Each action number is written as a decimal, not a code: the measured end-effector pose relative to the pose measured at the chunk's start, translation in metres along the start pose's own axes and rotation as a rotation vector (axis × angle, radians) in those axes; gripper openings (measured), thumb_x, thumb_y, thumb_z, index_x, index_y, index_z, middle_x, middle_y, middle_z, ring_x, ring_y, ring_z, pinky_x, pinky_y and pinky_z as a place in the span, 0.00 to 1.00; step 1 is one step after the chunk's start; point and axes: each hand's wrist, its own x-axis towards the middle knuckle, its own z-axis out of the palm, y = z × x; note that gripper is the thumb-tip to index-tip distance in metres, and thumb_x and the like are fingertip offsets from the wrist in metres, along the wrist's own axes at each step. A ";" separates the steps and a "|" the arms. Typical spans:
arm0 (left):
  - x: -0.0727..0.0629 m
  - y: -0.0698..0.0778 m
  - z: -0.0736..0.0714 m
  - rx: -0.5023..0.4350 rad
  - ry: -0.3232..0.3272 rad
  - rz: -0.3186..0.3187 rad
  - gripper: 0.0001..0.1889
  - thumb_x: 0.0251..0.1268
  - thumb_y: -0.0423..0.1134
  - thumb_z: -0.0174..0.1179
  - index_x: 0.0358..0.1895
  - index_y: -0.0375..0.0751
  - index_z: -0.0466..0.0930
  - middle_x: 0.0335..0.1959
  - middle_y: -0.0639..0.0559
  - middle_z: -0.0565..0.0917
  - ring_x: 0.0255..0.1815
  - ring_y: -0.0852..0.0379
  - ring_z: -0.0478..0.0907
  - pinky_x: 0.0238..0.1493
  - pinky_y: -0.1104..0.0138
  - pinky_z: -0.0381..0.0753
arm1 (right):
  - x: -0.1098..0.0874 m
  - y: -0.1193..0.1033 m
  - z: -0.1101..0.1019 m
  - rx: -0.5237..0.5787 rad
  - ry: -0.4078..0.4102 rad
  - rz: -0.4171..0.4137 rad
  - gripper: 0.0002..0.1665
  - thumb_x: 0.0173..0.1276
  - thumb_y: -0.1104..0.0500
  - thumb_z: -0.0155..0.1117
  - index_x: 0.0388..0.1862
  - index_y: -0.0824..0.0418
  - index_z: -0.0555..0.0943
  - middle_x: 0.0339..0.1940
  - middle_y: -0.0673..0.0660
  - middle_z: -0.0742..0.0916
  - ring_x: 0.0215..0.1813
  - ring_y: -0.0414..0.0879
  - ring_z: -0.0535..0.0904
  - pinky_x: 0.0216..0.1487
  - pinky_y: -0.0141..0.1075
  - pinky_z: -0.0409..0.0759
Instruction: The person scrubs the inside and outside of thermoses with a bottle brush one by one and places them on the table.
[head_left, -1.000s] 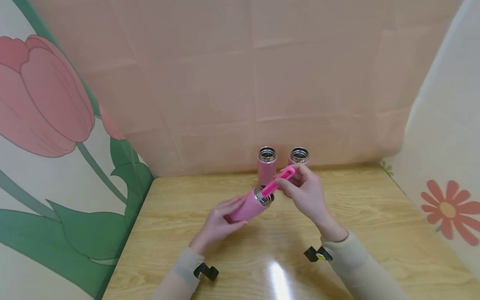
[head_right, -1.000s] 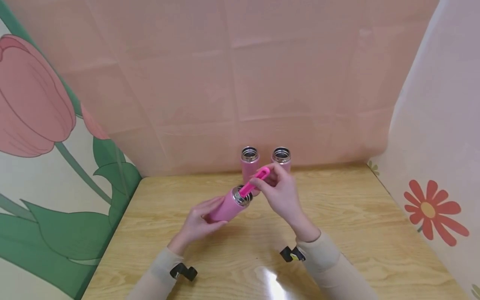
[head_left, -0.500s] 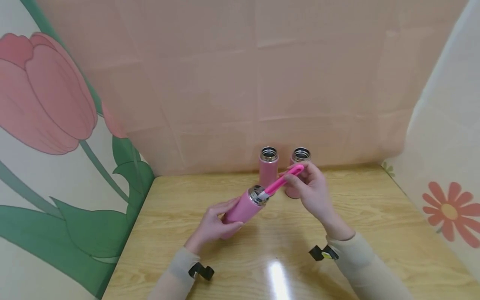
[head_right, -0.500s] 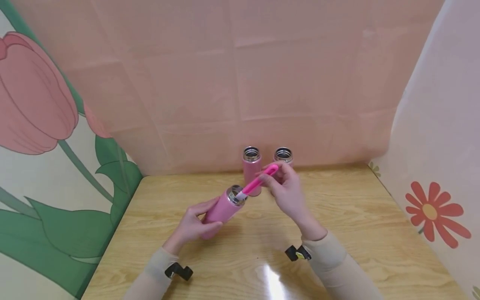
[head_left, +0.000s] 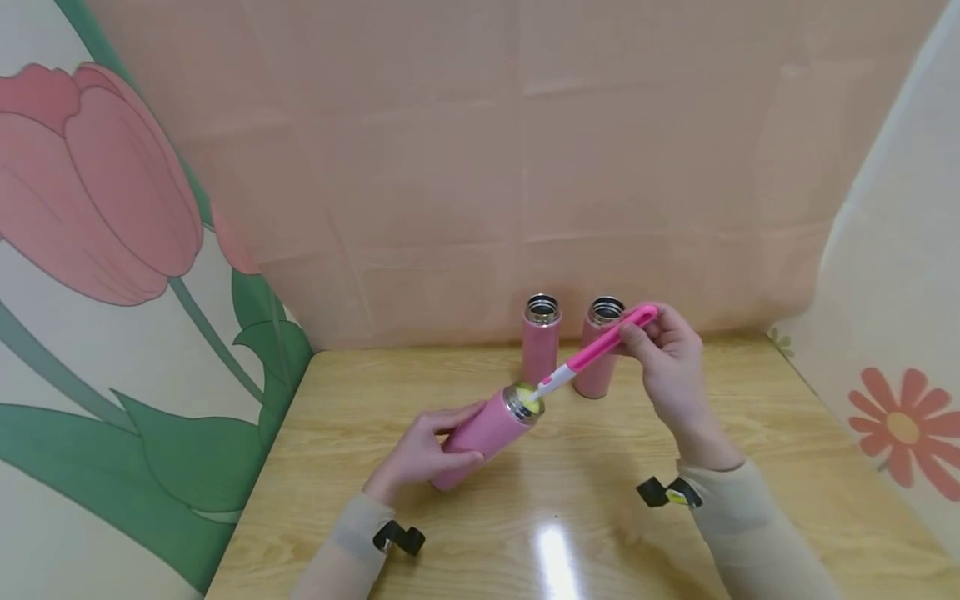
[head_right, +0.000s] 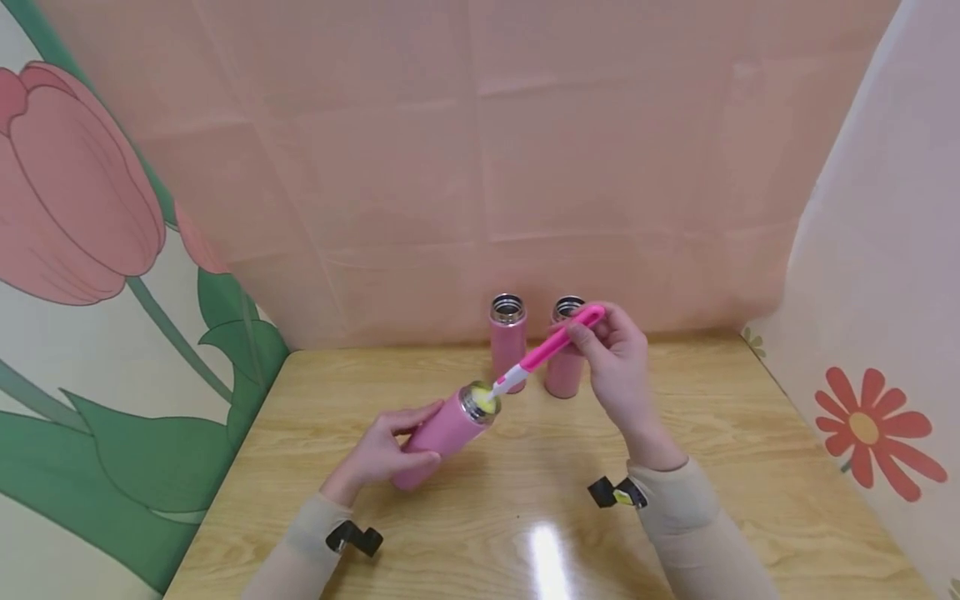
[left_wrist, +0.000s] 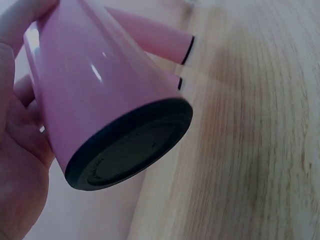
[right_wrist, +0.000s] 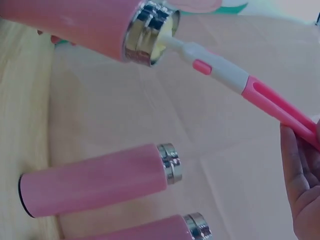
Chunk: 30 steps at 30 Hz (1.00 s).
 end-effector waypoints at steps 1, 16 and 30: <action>0.000 0.000 0.000 0.002 -0.009 -0.003 0.39 0.63 0.45 0.80 0.78 0.61 0.75 0.74 0.61 0.78 0.66 0.53 0.82 0.64 0.47 0.82 | 0.000 -0.001 -0.001 0.008 0.008 0.002 0.11 0.79 0.72 0.60 0.51 0.83 0.74 0.42 0.67 0.91 0.41 0.46 0.91 0.46 0.38 0.90; 0.000 0.000 -0.004 0.010 -0.075 -0.007 0.39 0.64 0.43 0.79 0.78 0.56 0.74 0.72 0.55 0.81 0.61 0.54 0.83 0.61 0.55 0.85 | 0.004 -0.005 -0.019 0.063 0.082 0.029 0.12 0.80 0.67 0.62 0.50 0.79 0.76 0.40 0.64 0.92 0.43 0.47 0.92 0.47 0.38 0.90; 0.000 -0.007 -0.009 -0.056 -0.150 -0.010 0.38 0.64 0.40 0.78 0.78 0.50 0.75 0.72 0.51 0.81 0.63 0.53 0.82 0.60 0.61 0.85 | 0.009 -0.006 -0.032 0.165 0.101 0.001 0.09 0.80 0.67 0.59 0.50 0.76 0.77 0.39 0.62 0.92 0.43 0.49 0.91 0.49 0.39 0.90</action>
